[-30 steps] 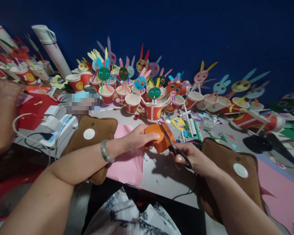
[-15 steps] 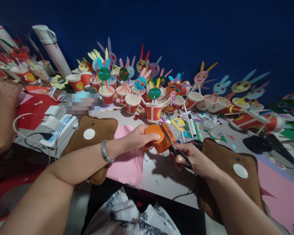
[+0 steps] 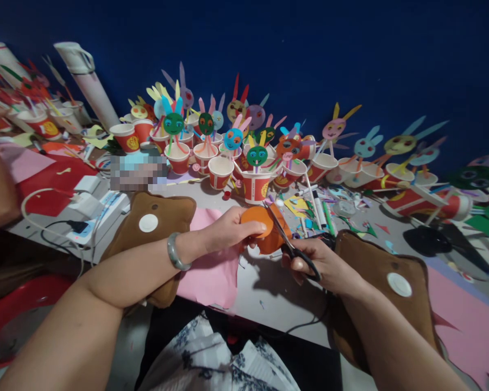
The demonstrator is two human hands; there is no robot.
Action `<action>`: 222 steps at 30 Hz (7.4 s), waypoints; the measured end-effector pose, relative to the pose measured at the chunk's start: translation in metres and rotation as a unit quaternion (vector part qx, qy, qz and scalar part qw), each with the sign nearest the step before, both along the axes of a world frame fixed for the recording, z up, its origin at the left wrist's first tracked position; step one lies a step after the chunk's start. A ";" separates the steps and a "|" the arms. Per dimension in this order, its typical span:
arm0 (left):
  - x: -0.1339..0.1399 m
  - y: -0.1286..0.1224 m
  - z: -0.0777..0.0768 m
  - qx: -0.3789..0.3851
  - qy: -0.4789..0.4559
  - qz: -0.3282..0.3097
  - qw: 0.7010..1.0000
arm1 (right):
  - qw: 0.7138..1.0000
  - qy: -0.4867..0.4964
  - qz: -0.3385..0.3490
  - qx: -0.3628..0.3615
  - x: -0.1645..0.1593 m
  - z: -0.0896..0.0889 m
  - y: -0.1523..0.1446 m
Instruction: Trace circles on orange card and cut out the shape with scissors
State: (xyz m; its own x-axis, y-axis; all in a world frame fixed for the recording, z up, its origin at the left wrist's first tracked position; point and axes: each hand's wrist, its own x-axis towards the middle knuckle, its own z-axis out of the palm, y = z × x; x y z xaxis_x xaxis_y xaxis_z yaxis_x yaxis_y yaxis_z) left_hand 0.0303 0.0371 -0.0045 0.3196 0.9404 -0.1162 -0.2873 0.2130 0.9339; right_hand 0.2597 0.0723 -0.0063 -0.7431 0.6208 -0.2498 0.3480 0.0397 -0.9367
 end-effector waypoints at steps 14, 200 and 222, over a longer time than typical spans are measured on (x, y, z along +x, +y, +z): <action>-0.002 0.001 0.001 0.027 0.031 -0.010 0.999 | 0.999 -0.006 -0.017 -0.028 0.001 0.000 0.000; -0.088 0.042 0.039 0.163 0.706 -0.248 0.643 | 0.849 0.123 -0.371 0.356 -0.005 -0.031 0.013; -0.082 0.034 0.040 0.088 0.810 -0.223 0.535 | 0.835 0.101 -0.375 0.390 -0.007 -0.024 0.011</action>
